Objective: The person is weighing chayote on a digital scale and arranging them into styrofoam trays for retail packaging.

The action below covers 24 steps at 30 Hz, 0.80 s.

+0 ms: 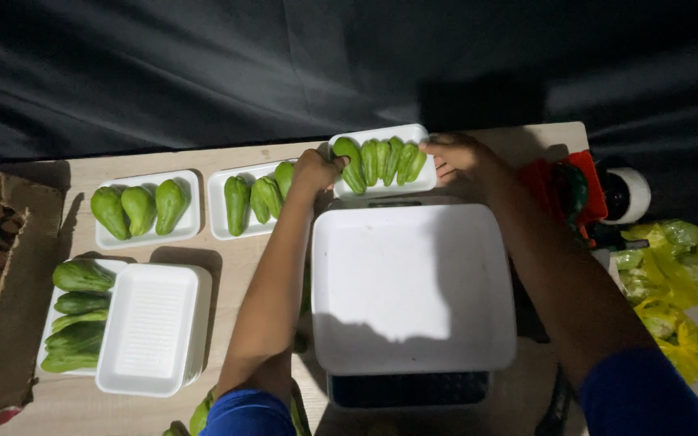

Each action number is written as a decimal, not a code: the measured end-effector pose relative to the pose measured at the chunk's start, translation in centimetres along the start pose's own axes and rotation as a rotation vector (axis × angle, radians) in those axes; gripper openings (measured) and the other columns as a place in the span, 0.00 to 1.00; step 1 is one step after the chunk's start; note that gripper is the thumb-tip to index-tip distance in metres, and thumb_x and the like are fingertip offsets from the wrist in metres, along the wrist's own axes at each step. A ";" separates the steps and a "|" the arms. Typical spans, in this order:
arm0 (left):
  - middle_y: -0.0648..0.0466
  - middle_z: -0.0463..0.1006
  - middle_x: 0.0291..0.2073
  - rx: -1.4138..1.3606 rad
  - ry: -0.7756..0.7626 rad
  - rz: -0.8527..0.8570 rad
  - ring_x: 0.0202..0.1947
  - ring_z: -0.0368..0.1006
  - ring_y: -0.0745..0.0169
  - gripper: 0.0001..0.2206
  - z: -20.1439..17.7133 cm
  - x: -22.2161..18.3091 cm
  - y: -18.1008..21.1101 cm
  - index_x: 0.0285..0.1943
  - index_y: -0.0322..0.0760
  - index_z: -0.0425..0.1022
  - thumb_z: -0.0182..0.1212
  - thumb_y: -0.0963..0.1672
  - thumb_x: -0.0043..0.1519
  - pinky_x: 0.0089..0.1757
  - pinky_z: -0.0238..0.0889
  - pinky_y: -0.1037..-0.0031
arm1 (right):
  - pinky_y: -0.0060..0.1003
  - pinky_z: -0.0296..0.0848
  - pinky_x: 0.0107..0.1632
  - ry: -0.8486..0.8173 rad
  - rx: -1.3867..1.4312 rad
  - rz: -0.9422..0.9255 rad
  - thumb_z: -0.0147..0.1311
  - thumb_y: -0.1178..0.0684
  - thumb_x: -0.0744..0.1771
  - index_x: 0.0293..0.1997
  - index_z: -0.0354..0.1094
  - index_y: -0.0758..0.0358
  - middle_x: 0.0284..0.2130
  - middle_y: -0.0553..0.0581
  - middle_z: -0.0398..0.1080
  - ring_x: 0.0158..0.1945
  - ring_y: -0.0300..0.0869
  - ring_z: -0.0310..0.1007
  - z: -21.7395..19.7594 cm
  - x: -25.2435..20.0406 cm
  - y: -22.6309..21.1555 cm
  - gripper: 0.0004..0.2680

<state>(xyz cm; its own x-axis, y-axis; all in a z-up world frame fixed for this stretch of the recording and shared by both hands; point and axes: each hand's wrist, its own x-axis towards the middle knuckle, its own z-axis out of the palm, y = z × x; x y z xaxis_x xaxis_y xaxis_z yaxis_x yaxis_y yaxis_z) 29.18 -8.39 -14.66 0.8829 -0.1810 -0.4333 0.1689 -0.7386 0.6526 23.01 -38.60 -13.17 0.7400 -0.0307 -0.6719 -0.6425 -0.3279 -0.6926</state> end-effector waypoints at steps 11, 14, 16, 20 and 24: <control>0.36 0.81 0.40 -0.221 0.377 0.069 0.42 0.79 0.37 0.16 -8.9 -21.4 -1.7 0.52 0.30 0.79 0.61 0.47 0.61 0.43 0.72 0.56 | 0.46 0.79 0.49 0.364 0.098 -0.305 0.56 0.43 0.71 0.67 0.63 0.65 0.48 0.70 0.72 0.50 0.55 0.76 2.3 -17.9 -2.0 0.20; 0.31 0.79 0.35 -0.344 0.481 -0.021 0.30 0.80 0.40 0.14 -10.7 -23.1 -13.0 0.53 0.24 0.77 0.56 0.42 0.64 0.33 0.74 0.60 | 0.48 0.78 0.49 0.354 0.184 -0.381 0.54 0.45 0.71 0.66 0.63 0.67 0.49 0.71 0.70 0.50 0.55 0.75 4.5 -21.9 1.2 0.19; 0.29 0.78 0.33 -0.377 0.559 -0.049 0.27 0.79 0.41 0.12 -12.0 -24.4 -19.8 0.52 0.21 0.76 0.55 0.41 0.67 0.31 0.72 0.60 | 0.52 0.77 0.51 0.344 0.201 -0.372 0.52 0.44 0.71 0.67 0.62 0.67 0.52 0.74 0.69 0.53 0.59 0.74 6.2 -24.6 2.9 0.20; 0.31 0.80 0.35 -0.081 0.780 -0.224 0.33 0.79 0.37 0.14 -15.3 -27.0 -30.2 0.51 0.23 0.79 0.59 0.44 0.67 0.35 0.71 0.54 | 0.52 0.77 0.49 0.303 0.212 -0.376 0.54 0.45 0.70 0.63 0.66 0.67 0.50 0.76 0.72 0.51 0.59 0.76 9.7 -27.2 6.4 0.18; 0.26 0.67 0.52 0.069 0.855 -0.518 0.47 0.74 0.14 0.28 -13.8 -29.6 -33.4 0.61 0.30 0.68 0.75 0.49 0.58 0.52 0.68 0.39 | 0.61 0.74 0.54 0.202 0.188 -0.385 0.54 0.49 0.69 0.62 0.66 0.73 0.49 0.83 0.71 0.53 0.67 0.75 13.1 -31.0 5.9 0.18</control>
<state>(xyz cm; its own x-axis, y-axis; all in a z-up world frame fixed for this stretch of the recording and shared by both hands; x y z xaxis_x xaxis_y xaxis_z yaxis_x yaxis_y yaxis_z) 3.42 30.67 -15.03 0.7306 0.6814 -0.0438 0.6201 -0.6353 0.4603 -6.33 -27.17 0.18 0.9433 -0.1297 -0.3055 -0.3251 -0.1758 -0.9292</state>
